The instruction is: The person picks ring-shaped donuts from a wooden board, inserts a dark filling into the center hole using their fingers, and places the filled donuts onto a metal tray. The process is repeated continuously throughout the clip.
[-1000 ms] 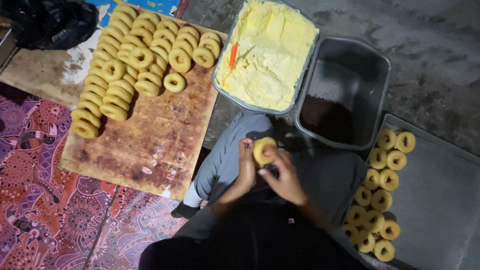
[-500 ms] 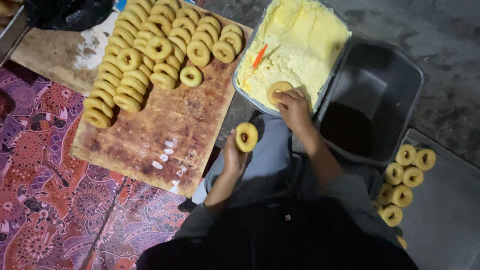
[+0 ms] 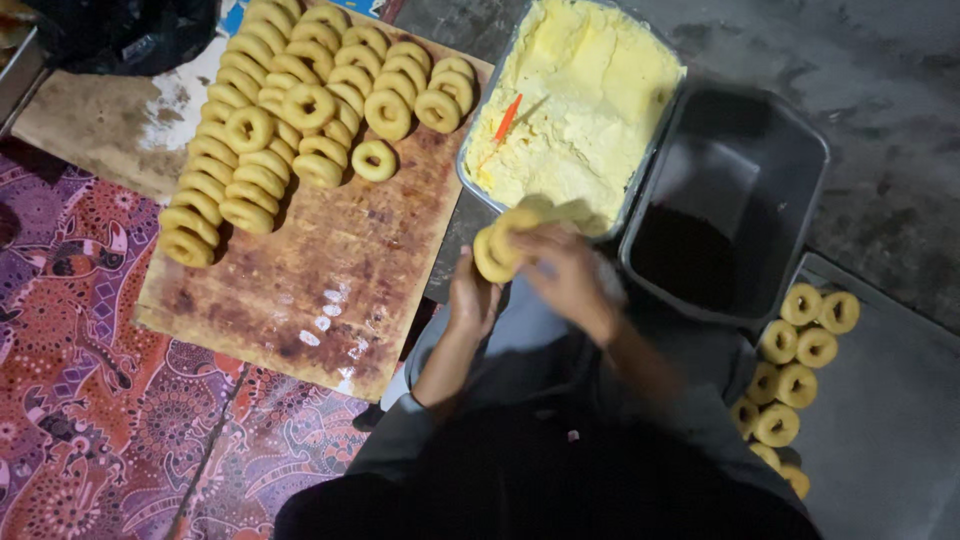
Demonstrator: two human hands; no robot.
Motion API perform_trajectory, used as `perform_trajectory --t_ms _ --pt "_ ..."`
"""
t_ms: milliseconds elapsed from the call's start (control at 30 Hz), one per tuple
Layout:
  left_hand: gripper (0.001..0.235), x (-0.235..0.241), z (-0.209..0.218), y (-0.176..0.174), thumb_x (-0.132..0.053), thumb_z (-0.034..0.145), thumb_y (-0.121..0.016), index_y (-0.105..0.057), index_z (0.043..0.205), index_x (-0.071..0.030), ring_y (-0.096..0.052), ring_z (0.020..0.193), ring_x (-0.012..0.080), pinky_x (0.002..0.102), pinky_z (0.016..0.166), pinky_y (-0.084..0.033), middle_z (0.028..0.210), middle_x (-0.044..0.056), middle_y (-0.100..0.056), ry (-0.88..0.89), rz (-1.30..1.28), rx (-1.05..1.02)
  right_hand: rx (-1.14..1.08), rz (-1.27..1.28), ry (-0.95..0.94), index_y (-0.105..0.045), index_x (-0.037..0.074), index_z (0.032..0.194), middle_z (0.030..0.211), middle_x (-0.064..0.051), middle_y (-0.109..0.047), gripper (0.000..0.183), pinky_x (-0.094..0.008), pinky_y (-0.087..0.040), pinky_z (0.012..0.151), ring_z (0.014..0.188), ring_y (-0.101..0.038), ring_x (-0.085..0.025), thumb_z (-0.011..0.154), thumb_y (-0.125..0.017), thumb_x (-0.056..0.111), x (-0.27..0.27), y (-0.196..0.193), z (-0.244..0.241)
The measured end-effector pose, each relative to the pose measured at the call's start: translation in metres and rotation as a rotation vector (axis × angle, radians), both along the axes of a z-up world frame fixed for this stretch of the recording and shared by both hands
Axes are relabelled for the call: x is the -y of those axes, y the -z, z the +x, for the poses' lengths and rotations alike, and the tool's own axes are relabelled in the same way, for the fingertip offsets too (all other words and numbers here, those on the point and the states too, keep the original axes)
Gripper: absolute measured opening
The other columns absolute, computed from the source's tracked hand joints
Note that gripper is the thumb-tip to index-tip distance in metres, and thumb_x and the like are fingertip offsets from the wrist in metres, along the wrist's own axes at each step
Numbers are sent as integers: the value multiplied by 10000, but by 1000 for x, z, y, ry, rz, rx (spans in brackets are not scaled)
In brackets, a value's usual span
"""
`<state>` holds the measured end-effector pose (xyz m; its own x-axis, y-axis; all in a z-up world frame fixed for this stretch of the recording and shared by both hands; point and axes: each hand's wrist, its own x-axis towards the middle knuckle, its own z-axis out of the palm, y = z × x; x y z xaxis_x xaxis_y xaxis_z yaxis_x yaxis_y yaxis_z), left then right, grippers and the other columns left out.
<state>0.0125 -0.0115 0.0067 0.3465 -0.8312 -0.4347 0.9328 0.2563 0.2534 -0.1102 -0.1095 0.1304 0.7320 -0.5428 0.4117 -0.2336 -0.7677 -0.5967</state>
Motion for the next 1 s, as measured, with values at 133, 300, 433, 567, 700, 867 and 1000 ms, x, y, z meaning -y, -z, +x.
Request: perform_trajectory --t_ms 133,300,433,567,700,867,1000 --pt "393 2 -5 -1 -286 1112 -417 -559 1296 31 -615 1166 272 418 1021 -503 1252 164 -623 -14 -19 39 -89 -10 46 -764 118 1156 1098 -110 -728 337 -431 -488 969 1082 -632 -322 821 -780 88 4 12 0" --pt "352 -8 -2 -11 -210 1067 -462 -546 1301 39 -615 1251 258 414 1109 -510 1317 142 -614 -67 -91 100 -255 -170 273 -791 143 1101 1092 -66 -745 297 -426 -498 981 1064 -643 -308 815 -770 65 70 25 -1" --pt "507 -10 2 -26 -381 1059 -417 -558 1306 39 -625 1205 262 399 1057 -503 1307 154 -627 -21 -11 23 -83 -12 180 -770 120 1155 1190 -96 -718 304 -408 -496 987 1113 -642 -312 855 -750 75 38 15 -6" --pt "478 -8 4 -22 -379 1123 -424 -562 1327 31 -615 1141 283 421 956 -486 1260 173 -632 31 -128 89 -59 93 -44 -760 109 1185 1208 -115 -719 357 -407 -484 996 1124 -608 -331 829 -749 88 -15 9 -4" --pt "417 -8 0 -4 -295 1084 -429 -565 1308 30 -619 1191 257 400 1030 -510 1277 143 -637 -1 -60 94 -66 -246 163 -776 125 1111 1138 -94 -733 360 -545 -388 1052 1124 -622 -343 762 -734 44 23 14 -7" --pt "457 -7 -8 1 -303 1047 -454 -564 1335 34 -615 1223 272 397 1040 -502 1324 146 -637 -1 -44 8 -208 -121 265 -769 107 1100 1038 -130 -718 325 -460 -499 957 1051 -617 -380 786 -728 40 64 17 -16" --pt "552 -4 -8 -12 -442 1054 -437 -550 1353 8 -593 1257 273 422 1070 -487 1351 143 -618 11 -41 28 16 -22 91 -764 102 1112 1109 -128 -737 321 -461 -491 968 1084 -637 -342 795 -754 49 17 11 -13"
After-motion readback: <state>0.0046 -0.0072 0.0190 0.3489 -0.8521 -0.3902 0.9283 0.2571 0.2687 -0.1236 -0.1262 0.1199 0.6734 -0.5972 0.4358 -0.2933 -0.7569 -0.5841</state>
